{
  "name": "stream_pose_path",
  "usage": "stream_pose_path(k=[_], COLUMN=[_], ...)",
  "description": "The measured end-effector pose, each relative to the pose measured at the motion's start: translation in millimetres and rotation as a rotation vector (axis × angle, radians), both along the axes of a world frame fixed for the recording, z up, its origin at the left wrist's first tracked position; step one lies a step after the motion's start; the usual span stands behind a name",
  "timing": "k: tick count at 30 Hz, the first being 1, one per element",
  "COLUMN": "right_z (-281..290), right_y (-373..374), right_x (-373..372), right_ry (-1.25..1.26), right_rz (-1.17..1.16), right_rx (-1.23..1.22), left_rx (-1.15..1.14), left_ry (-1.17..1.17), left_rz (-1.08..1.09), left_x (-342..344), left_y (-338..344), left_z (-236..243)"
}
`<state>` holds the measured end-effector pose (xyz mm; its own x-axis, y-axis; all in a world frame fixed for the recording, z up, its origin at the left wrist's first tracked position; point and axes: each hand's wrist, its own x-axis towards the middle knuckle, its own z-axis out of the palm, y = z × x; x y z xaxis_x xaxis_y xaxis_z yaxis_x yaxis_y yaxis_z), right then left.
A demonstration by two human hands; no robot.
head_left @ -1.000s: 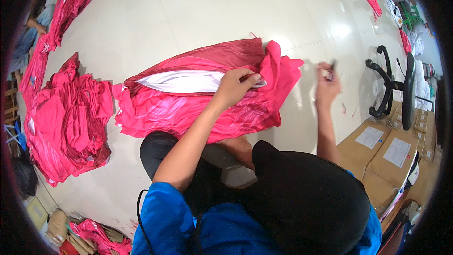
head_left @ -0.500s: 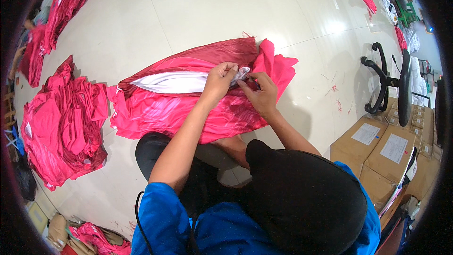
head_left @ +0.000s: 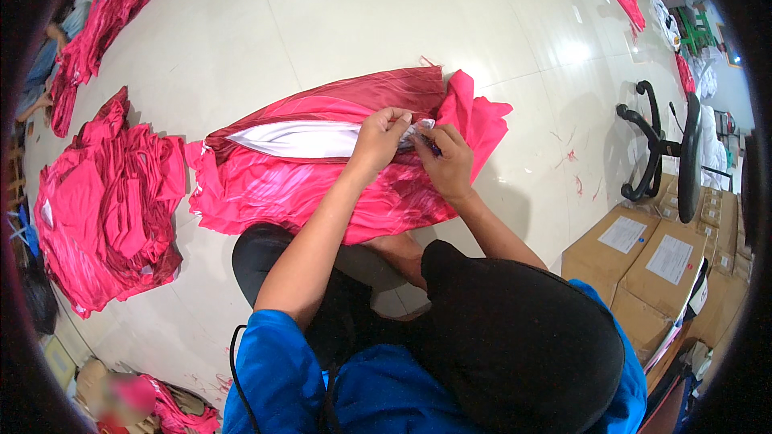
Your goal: The person sits on the floor and uses scissors to cut a large piece of pink fabric. They repeatedly trim the edges and remove small pieces of material from the fabric, which is laid out on the floor.
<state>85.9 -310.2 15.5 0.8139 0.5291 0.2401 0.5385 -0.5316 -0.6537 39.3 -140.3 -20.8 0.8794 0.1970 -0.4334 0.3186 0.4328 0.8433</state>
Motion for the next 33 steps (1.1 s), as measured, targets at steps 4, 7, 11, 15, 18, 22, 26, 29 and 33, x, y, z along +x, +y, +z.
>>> stream_pose_path(k=[4, 7, 11, 15, 18, 22, 26, 29, 33], right_z=[-8.9, -5.7, -7.0, 50.8, 58.7, 30.2, 50.7, 61.5, 45.1], right_y=[-6.9, -48.6, -185.4, -70.3, -15.2, -3.0, -18.7, -25.2, -63.0], right_x=[6.4, 50.1, 159.3, 87.4, 47.5, 46.6, 43.7, 38.9, 42.2], right_ry=[0.366, 0.592, 0.195, 0.346, 0.479, 0.622, 0.487, 0.438, 0.227], right_rz=[-0.120, -0.487, -0.928, -0.352, 0.041, 0.103, 0.000, -0.105, -0.248], right_rx=[0.239, 0.433, 0.493, 0.417, 0.265, 0.183, 0.095, 0.160, 0.259], left_rx=[0.088, 0.200, 0.496, 0.721, 0.711, 0.483, 1.153, 1.411, 1.443], left_ry=[0.025, -0.139, -0.250, -0.408, -0.484, -0.316, -0.406, -0.128, 0.069], left_rz=[-0.021, 0.089, 0.017, -0.027, 0.025, 0.042, -0.170, -0.316, -0.500], left_x=[-1.6, -3.5, 4.6, -3.7, -3.8, -5.0, -16.1, -47.3, -68.3], left_y=[1.7, 0.5, -10.5, -1.1, -4.3, 3.8, 31.4, 68.9, 108.0], left_z=[-0.1, -1.6, 33.6, 58.3, 56.5, 41.9, 36.4, 4.3, 25.1])
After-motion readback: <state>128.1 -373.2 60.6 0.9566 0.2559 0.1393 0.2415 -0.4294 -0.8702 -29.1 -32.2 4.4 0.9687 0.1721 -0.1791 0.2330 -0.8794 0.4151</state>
